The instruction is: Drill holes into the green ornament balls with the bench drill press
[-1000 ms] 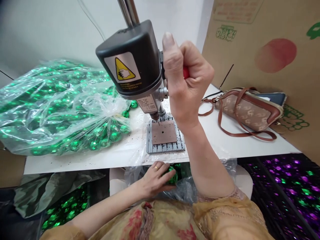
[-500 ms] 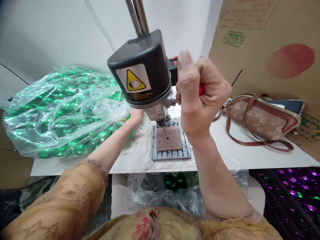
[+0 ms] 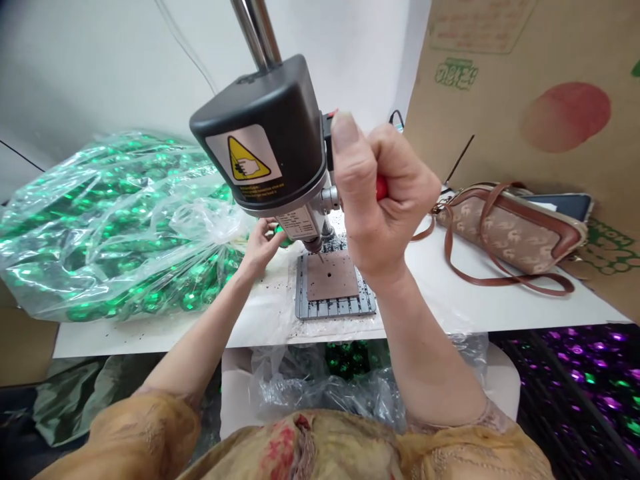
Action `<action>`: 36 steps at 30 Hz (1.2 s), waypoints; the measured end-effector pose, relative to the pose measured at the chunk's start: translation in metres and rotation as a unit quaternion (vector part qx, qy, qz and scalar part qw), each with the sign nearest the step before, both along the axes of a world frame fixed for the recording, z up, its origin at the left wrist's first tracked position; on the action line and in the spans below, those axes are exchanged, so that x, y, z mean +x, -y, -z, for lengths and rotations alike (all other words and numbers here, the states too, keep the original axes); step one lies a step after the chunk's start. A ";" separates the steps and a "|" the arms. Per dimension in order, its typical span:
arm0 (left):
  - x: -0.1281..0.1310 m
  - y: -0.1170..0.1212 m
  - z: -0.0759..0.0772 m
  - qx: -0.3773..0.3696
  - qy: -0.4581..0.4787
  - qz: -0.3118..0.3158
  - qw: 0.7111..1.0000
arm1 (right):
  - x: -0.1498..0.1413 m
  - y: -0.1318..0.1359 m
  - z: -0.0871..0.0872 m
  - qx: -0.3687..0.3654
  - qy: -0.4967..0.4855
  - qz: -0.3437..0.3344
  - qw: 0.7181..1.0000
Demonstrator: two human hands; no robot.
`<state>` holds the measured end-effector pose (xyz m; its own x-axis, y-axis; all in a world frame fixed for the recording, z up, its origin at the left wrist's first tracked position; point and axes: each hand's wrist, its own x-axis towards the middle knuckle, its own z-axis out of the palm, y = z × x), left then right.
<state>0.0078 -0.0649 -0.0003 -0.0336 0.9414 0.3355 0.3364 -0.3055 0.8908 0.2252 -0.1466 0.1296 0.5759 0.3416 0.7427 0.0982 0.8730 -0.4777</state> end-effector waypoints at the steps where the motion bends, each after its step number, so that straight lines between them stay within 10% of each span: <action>1: 0.003 0.017 0.002 -0.027 0.035 0.013 0.999 | 0.000 0.000 0.000 0.000 0.000 -0.001 1.000; 8: 0.035 0.095 0.021 -0.167 0.242 0.077 0.953 | 0.003 0.000 0.002 -0.008 0.004 -0.017 1.000; 20: 0.047 0.083 0.060 -0.071 0.171 0.027 0.982 | 0.007 -0.002 0.004 0.003 0.024 -0.039 0.999; 36: 0.046 0.082 0.059 -0.032 0.028 0.094 0.995 | 0.005 -0.003 0.003 -0.009 0.032 0.000 0.999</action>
